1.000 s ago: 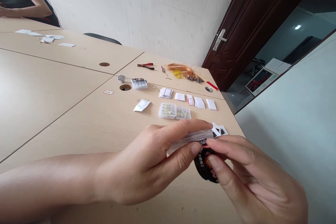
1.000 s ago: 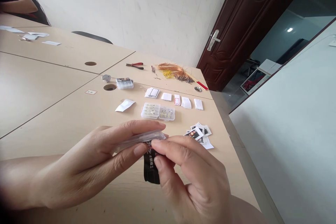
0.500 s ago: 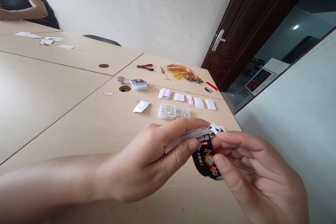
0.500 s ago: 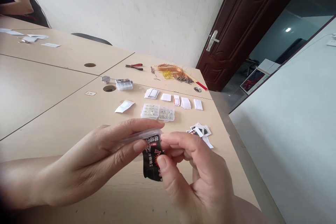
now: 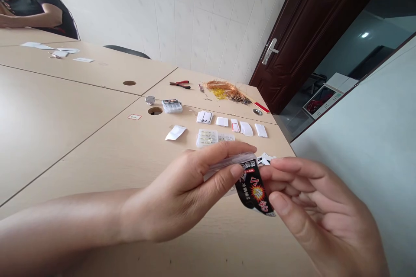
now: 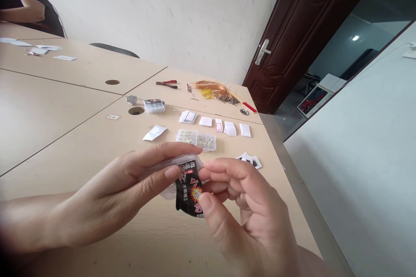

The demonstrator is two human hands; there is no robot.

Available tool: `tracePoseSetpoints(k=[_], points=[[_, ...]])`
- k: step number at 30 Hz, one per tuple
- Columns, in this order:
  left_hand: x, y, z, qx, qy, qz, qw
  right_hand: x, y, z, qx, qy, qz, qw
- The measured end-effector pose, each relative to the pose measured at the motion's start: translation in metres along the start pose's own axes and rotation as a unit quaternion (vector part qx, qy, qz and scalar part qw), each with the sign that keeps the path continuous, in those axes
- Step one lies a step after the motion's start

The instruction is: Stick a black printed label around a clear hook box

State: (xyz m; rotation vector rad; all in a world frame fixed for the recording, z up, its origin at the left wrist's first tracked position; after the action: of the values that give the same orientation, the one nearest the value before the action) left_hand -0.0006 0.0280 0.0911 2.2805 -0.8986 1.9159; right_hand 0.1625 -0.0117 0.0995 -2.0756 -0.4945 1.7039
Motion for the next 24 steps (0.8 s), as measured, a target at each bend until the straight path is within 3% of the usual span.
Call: tracePoseSetpoints(k=[4,11,18,24], points=[[-0.001,-0.003,0.0,-0.007,0.042,-0.021,0.999,-0.003,-0.001,-0.002,-0.004,0.02,-0.012,1.0],[-0.002,-0.005,-0.002,0.008,0.061,-0.052,0.997,-0.006,-0.004,-0.005,-0.066,0.056,-0.019,0.996],[-0.008,-0.002,-0.012,0.055,0.057,-0.059,0.995,-0.008,-0.002,-0.005,-0.055,0.051,-0.039,0.996],[-0.014,0.002,-0.009,0.042,0.113,-0.089,0.989,-0.008,0.003,0.001,-0.073,0.121,-0.142,0.98]])
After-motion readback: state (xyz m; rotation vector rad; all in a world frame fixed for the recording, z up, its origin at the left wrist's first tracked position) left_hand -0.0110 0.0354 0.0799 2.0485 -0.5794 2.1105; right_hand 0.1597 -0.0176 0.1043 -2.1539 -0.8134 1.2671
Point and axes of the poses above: each hand's wrist, its own y-axis away from the middle knuckle, its own z-axis out of the palm, x = y × z, the point moved 6 cm from there along -y, towards the middle knuckle, and after that the axes turned 3 degrees about -z, right-handed, at the moved point
